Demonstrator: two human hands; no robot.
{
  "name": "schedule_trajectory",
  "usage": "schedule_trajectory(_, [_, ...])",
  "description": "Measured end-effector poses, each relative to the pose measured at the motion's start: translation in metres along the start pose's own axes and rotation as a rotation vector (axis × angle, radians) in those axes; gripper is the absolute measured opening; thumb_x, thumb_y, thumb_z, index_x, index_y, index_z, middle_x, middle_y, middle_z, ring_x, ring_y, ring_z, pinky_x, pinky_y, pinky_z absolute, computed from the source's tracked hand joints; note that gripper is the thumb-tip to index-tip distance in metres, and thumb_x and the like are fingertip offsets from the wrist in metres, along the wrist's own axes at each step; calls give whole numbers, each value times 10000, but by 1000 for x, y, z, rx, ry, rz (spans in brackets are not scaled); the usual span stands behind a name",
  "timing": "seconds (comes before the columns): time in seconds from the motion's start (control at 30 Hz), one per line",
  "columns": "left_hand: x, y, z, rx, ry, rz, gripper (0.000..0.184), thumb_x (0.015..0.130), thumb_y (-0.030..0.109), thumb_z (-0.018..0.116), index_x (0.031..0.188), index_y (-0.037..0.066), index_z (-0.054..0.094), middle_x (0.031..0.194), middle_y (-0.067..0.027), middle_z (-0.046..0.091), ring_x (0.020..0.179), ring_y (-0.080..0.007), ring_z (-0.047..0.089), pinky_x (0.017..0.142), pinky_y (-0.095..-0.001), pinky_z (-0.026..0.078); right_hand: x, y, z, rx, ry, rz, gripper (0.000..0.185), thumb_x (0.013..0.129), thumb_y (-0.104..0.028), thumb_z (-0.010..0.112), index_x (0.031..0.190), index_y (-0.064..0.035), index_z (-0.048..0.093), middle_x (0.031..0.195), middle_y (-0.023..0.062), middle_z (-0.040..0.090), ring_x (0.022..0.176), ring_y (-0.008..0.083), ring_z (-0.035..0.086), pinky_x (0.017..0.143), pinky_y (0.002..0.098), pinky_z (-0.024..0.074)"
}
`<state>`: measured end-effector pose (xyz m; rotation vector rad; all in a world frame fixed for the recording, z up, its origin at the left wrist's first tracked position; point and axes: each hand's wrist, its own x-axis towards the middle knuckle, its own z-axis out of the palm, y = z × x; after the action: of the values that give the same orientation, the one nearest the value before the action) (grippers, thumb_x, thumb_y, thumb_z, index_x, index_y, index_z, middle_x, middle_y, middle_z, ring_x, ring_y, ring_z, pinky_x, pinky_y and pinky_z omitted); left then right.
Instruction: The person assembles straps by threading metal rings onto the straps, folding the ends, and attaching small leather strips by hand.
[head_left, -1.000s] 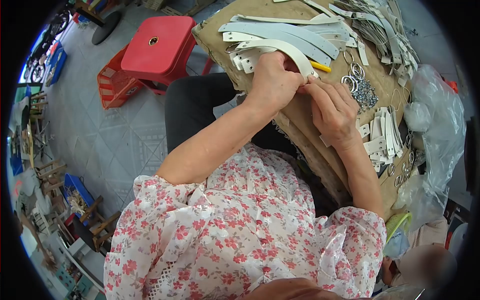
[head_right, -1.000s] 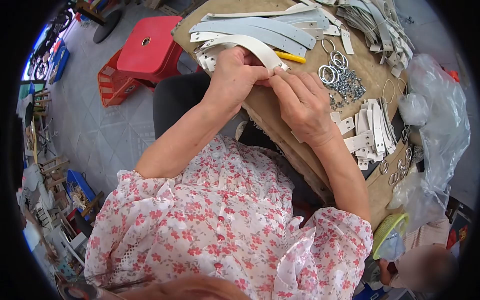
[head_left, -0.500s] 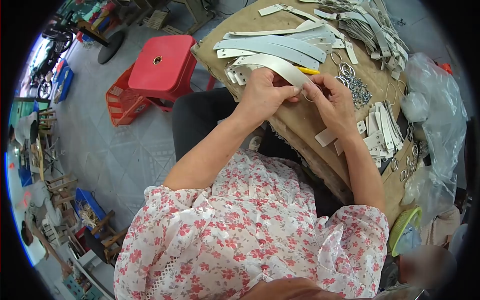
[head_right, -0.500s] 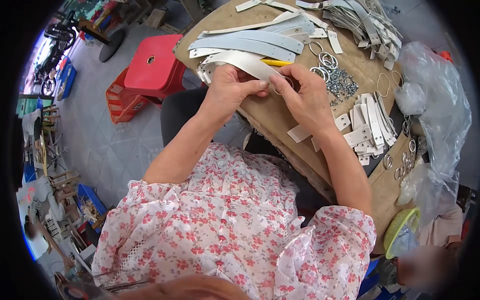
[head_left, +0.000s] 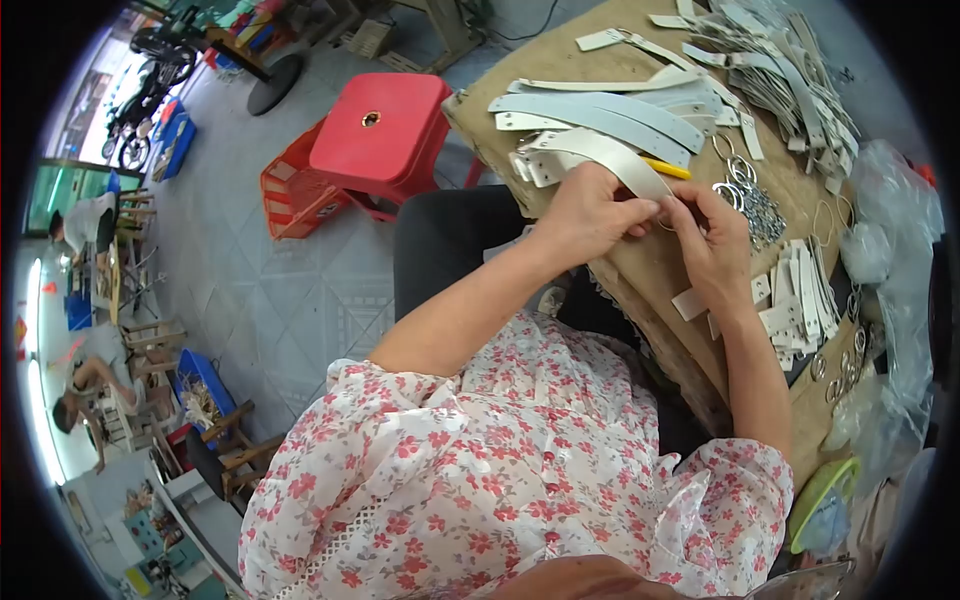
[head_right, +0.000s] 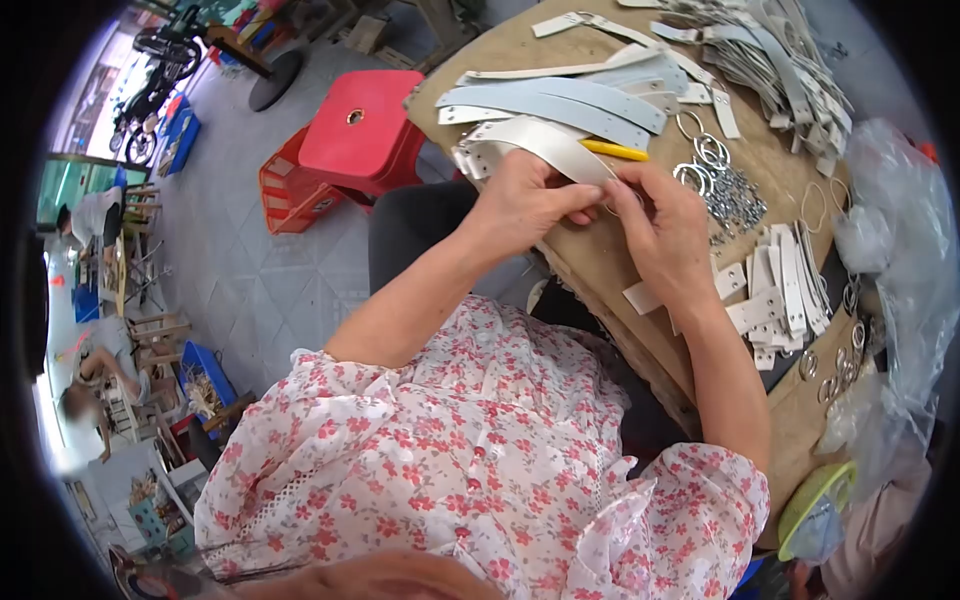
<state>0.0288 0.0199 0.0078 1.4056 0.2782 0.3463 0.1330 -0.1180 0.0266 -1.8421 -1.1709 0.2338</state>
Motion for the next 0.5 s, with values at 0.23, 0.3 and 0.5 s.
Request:
schedule_trajectory(0.23, [-3,-8,7,91,53,16,162,831,63,577,881,-74,646,725,-81,656,618,-116,613,584,-258,510,-2,-1,-1,10,-24,56,113,911,-70,579,961,24,617,764,33,648,692,73,584,652,219,464])
schedule_trajectory(0.3, [-4,-8,10,114,62,24,163,830,63,569,872,-76,642,703,-93,652,604,-130,616,576,-268,506,-2,-3,0,-10,-20,54,103,907,-68,582,950,21,614,751,34,642,680,77,580,639,224,459])
schedule_trajectory(0.5, [-4,-12,15,212,141,77,180,821,89,576,805,-79,640,656,-140,647,590,-196,632,570,-320,492,-1,-1,3,-109,53,-39,91,881,-65,603,931,10,609,706,47,611,623,95,549,588,243,435])
